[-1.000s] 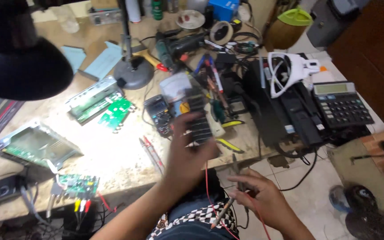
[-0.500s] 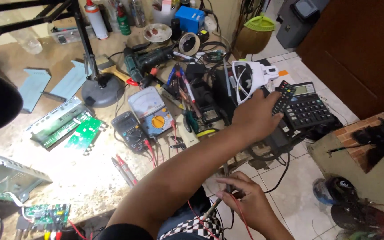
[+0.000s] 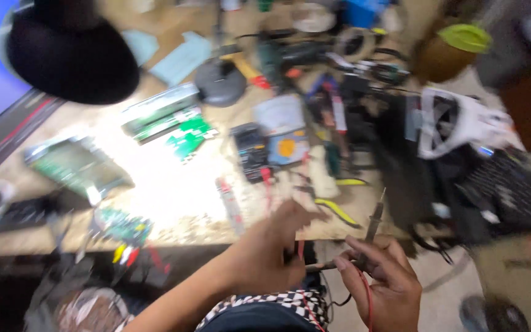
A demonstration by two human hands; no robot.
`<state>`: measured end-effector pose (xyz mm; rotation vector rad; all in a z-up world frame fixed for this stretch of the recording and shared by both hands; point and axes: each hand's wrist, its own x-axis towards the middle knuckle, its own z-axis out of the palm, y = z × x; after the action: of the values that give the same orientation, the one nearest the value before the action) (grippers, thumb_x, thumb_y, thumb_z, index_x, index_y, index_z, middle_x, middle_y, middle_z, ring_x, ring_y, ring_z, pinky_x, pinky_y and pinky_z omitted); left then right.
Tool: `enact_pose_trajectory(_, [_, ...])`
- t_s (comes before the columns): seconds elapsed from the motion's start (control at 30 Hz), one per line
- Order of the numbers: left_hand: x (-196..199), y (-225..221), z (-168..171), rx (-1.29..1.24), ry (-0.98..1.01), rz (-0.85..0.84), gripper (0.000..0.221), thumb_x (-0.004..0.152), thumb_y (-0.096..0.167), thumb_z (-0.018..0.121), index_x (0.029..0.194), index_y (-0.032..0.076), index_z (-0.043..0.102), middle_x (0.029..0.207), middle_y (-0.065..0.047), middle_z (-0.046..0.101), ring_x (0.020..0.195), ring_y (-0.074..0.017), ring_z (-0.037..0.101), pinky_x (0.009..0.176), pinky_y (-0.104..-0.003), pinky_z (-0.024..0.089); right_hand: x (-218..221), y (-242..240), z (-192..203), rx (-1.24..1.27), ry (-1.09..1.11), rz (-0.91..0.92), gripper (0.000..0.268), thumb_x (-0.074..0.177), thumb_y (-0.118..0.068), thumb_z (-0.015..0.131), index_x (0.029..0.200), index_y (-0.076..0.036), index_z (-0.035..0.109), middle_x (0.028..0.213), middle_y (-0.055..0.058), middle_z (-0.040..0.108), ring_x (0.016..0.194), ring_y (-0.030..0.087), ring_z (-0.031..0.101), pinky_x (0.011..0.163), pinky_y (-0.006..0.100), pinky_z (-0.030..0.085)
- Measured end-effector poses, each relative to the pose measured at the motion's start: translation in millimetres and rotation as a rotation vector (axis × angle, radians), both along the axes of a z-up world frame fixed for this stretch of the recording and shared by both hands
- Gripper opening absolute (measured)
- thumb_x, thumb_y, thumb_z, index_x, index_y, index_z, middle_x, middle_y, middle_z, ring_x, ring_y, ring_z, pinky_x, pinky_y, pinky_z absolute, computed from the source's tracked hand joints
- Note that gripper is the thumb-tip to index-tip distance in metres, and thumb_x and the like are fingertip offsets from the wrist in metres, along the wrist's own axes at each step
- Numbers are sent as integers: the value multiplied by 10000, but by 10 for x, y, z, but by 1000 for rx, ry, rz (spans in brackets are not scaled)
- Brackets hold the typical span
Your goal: Repairing an electronic circuit board by measuring voltages with a multimeter, soldering components, and using a power drill.
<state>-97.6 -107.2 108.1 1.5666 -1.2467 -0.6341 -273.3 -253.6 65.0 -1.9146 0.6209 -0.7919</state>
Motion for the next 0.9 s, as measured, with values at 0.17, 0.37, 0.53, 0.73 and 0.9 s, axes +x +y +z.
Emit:
enact_pose_trajectory(0.17, [-12, 606, -614, 24, -9, 116, 293, 900, 226, 617, 1169, 113, 588, 1002, -128, 524, 794, -309, 631, 715, -437, 497, 659, 495, 161, -290, -67, 357, 327, 797, -101, 827, 1116, -81, 757, 875, 72, 670, 735, 102, 700, 686, 212, 573])
enact_pose_trajectory(0.37, [185, 955, -1151, -266, -24, 795, 347, 1035, 314, 516, 1333, 192, 644, 1239, -150, 455, 1186, -303, 510, 989, -412, 548, 1241, 442, 200, 70, 38, 1064, 716, 848, -116, 802, 1489, -108, 483, 1354, 102, 538, 1201, 234, 600, 1028, 389, 539])
enact_pose_trajectory(0.53, [711, 829, -1429, -525, -44, 1244, 531, 1108, 421, 357, 1435, 36, 522, 1279, -172, 470, 1199, -347, 712, 999, -386, 599, 2072, 491, -231, 665, -120, 1260, 804, 777, 101, 535, 1557, -50, 410, 1499, 252, 532, 1458, 412, 476, 1136, 575, 502])
enact_pose_trajectory(0.73, [1310, 477, -1652, -610, 234, 1449, 258, 1062, 115, 523, 1255, -56, 525, 1129, -293, 722, 1068, -334, 730, 901, -405, 605, 2820, 969, -705, 4, -300, 715, 320, 818, 88, 828, 1116, -14, 771, 908, 125, 744, 858, 191, 744, 773, 314, 630])
enact_pose_trajectory(0.9, [1524, 506, -1656, -420, 234, 1605, 219, 1047, 179, 567, 1199, 32, 626, 1090, -260, 736, 1087, -388, 716, 912, -457, 593, 3035, 1066, -784, 164, -96, 407, 277, 1107, -275, 491, 957, -72, 604, 626, 93, 626, 442, 157, 555, 424, 258, 445])
